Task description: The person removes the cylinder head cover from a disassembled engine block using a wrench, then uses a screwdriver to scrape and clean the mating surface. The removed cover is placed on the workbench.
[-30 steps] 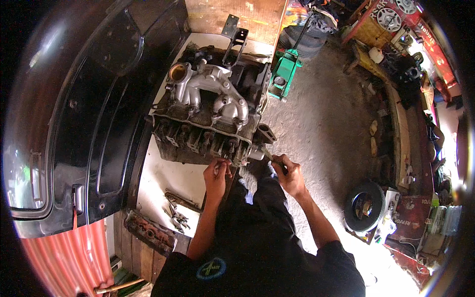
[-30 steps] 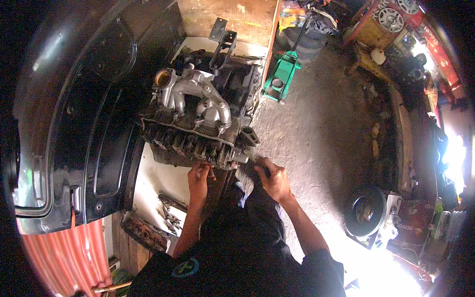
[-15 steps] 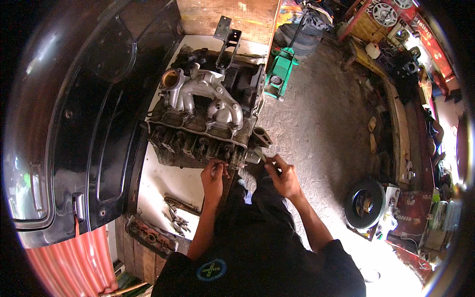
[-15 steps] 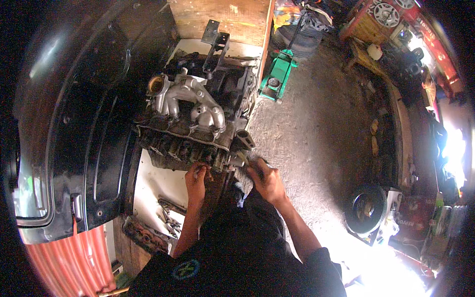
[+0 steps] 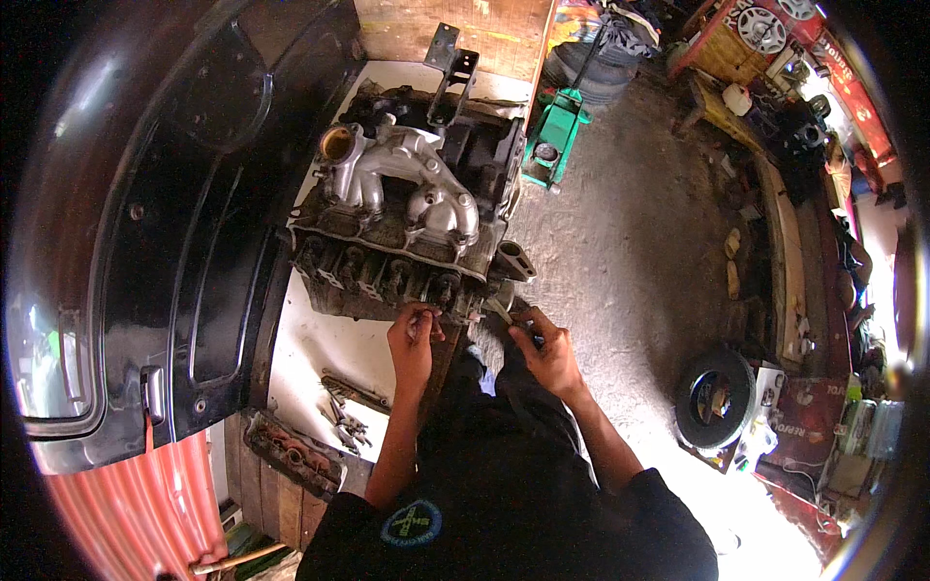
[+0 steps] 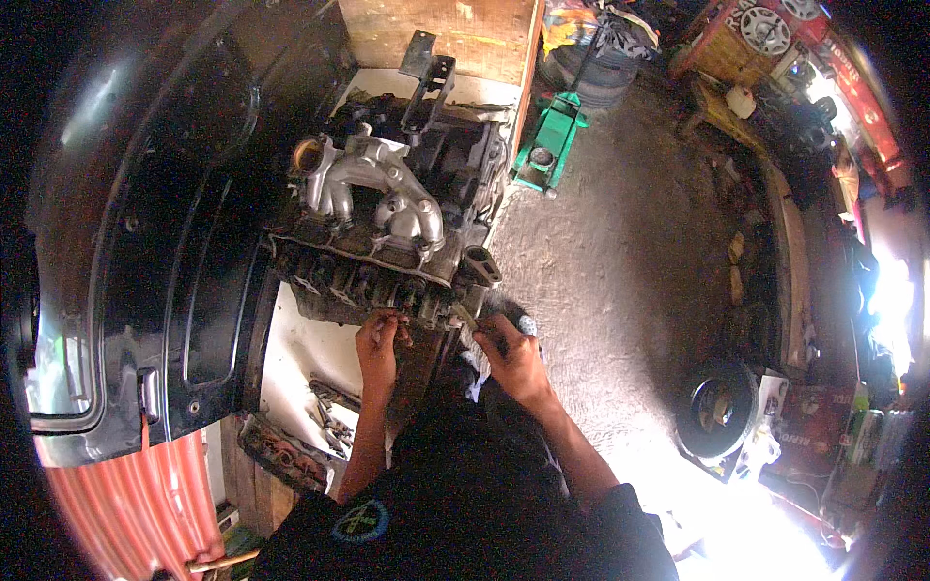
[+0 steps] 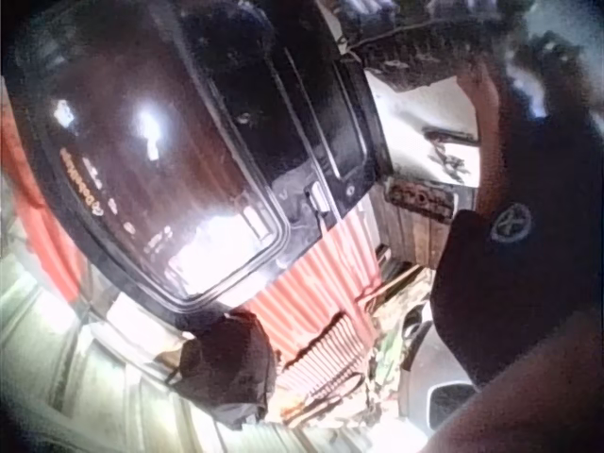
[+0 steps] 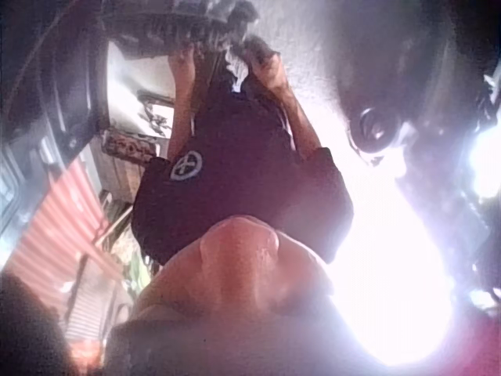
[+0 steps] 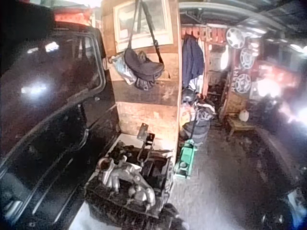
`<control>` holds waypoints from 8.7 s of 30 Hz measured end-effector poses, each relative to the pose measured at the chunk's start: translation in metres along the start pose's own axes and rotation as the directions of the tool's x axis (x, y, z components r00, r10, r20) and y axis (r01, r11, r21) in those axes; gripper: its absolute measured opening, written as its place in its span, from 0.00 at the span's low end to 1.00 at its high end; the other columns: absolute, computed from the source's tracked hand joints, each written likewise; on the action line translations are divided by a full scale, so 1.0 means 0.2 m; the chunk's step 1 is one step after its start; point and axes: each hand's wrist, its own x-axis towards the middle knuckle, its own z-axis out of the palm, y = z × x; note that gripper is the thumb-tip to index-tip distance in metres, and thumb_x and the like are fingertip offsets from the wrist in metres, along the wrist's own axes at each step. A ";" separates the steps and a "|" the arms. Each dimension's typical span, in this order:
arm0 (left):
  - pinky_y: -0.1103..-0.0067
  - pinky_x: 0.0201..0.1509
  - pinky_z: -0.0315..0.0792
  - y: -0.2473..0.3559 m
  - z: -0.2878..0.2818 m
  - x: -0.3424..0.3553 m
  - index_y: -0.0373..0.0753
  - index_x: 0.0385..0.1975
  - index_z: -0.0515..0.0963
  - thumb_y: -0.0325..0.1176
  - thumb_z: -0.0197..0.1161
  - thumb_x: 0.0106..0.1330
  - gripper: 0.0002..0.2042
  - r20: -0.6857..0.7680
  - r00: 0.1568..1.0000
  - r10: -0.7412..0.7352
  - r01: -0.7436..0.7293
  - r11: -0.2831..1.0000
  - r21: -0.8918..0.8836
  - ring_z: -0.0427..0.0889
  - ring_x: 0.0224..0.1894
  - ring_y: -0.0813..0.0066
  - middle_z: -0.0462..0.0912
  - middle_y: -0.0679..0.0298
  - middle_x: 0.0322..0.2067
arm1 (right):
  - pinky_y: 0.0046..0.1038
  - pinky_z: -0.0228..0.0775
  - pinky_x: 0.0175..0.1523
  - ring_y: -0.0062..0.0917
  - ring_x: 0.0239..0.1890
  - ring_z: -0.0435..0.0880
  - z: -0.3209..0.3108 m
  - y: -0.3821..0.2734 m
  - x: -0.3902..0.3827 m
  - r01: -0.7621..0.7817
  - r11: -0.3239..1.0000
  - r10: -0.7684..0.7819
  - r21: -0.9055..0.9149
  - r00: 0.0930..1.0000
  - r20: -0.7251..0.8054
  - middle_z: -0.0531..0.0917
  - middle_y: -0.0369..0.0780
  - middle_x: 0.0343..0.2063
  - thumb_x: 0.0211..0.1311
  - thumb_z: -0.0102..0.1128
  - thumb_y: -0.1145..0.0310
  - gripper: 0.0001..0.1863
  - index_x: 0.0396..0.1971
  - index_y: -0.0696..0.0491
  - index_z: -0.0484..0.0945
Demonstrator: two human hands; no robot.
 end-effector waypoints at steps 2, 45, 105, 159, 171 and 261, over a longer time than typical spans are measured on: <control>0.79 0.30 0.75 0.02 0.00 -0.01 0.32 0.36 0.75 0.26 0.53 0.71 0.05 -0.005 1.000 0.004 -0.004 1.000 -0.001 0.75 0.27 0.80 0.79 0.63 0.30 | 0.35 0.75 0.40 0.41 0.37 0.86 0.02 0.00 0.00 -0.043 0.998 0.043 0.052 0.999 -0.007 0.85 0.48 0.32 0.63 0.62 0.69 0.09 0.40 0.57 0.77; 0.78 0.30 0.74 -0.01 -0.08 -0.15 0.32 0.35 0.76 0.28 0.53 0.70 0.07 -0.004 1.000 -0.030 0.030 0.999 0.031 0.74 0.26 0.79 0.79 0.62 0.30 | 0.40 0.76 0.34 0.48 0.36 0.84 0.05 -0.04 -0.06 0.004 0.996 -0.015 -0.084 0.991 -0.132 0.84 0.52 0.30 0.64 0.61 0.67 0.11 0.42 0.55 0.76; 0.78 0.30 0.75 0.01 0.03 -0.02 0.33 0.35 0.76 0.28 0.53 0.71 0.06 0.042 0.999 0.015 -0.016 0.999 0.029 0.74 0.26 0.80 0.76 0.64 0.26 | 0.40 0.77 0.33 0.48 0.30 0.84 0.10 0.20 -0.09 0.249 0.893 -0.248 -0.375 0.967 0.052 0.83 0.50 0.30 0.61 0.62 0.70 0.15 0.47 0.56 0.77; 0.61 0.46 0.63 -0.09 0.60 -0.05 0.40 0.34 0.78 0.28 0.72 0.44 0.15 -0.234 0.729 0.643 -0.020 0.362 0.932 0.69 0.41 0.55 0.69 0.57 0.34 | 0.20 0.58 0.21 0.12 0.18 0.67 -0.51 0.32 0.46 0.182 0.973 -0.214 0.144 0.944 0.251 0.75 0.34 0.17 0.67 0.58 0.70 0.10 0.45 0.55 0.75; 0.66 0.54 0.67 -0.19 0.67 -0.14 0.35 0.50 0.67 0.34 0.66 0.62 0.21 -0.761 0.640 -0.107 0.063 0.994 -0.086 0.72 0.47 0.57 0.72 0.56 0.44 | 0.20 0.52 0.14 0.11 0.13 0.60 -0.17 0.11 0.63 -0.376 0.793 0.129 0.479 0.873 0.470 0.67 0.28 0.19 0.54 0.72 0.54 0.29 0.51 0.49 0.68; 0.77 0.43 0.77 -0.23 0.00 -0.43 0.36 0.45 0.77 0.31 0.54 0.71 0.09 0.051 0.946 -0.320 0.317 0.946 0.059 0.81 0.39 0.75 0.81 0.62 0.41 | 0.43 0.77 0.31 0.43 0.26 0.84 -0.03 0.25 0.08 0.301 0.704 -0.126 -0.643 0.944 0.304 0.84 0.43 0.25 0.67 0.53 0.56 0.13 0.42 0.47 0.78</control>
